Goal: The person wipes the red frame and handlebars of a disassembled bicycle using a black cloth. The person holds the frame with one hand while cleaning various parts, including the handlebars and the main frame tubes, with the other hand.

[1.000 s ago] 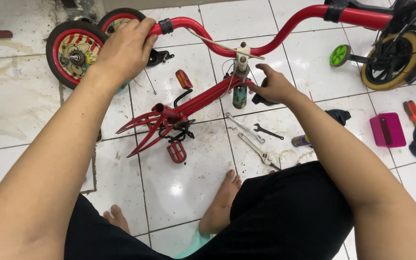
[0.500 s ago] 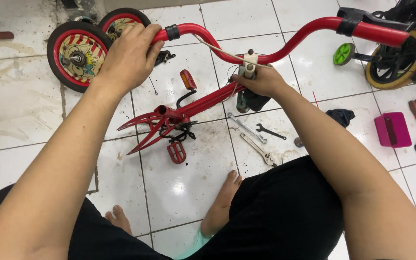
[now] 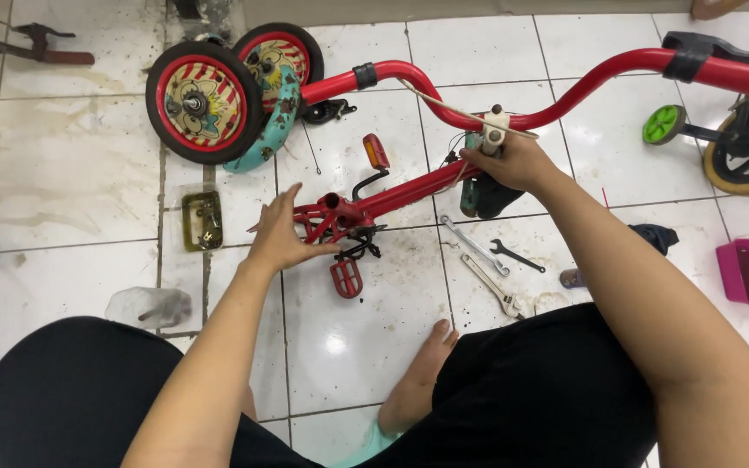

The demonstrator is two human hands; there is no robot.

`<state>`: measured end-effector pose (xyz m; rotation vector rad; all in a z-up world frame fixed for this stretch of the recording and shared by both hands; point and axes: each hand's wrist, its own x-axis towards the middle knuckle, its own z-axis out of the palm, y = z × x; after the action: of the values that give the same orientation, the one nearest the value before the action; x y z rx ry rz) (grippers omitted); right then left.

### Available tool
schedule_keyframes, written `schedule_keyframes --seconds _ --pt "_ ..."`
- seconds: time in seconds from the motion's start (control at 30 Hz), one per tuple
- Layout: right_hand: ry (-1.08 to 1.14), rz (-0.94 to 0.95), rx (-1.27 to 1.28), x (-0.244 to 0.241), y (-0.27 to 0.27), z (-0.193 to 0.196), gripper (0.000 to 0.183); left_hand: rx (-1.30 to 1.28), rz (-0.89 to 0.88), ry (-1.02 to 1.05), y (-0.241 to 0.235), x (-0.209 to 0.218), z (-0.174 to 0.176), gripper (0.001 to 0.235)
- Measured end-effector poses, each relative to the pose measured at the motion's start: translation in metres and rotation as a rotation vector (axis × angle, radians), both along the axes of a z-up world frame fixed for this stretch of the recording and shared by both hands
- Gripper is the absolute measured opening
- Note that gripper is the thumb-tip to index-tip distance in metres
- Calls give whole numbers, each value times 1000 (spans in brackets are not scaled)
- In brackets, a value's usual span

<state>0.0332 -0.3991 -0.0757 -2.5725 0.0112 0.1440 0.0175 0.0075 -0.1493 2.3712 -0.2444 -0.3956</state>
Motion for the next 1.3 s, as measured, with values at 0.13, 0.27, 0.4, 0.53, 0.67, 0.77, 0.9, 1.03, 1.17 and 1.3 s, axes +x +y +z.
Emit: schedule_keyframes --seconds 0.13,0.27,0.4,0.53,0.67,0.77,0.9,1.03,1.17,1.3 --pt "24 -7 -43 -6 10 12 58 176 -126 -87 13 6 -59 110" --pt "63 -31 -148 -4 12 19 59 338 -172 -179 13 14 -87 94" --pt "78 -11 -213 2 8 11 63 302 -166 -195 12 5 -95 87" --pt "122 -57 -195 20 13 13 63 294 -212 -134 10 -10 -74 82" --pt "154 -51 -243 29 15 2 68 255 -219 -43 17 -22 -86 84" --pt "157 -54 -261 30 19 9 72 188 -189 -4 15 -27 -81 76" --pt "227 -17 -272 33 28 17 74 108 -110 43 14 -41 -82 71" --pt "254 0 -300 40 33 9 76 76 -66 64 15 -54 -84 78" --pt "302 43 -332 47 36 4 80 42 -21 67 15 -67 -90 80" --pt "320 43 -331 47 40 6 84 -27 90 68 4 -87 -84 84"
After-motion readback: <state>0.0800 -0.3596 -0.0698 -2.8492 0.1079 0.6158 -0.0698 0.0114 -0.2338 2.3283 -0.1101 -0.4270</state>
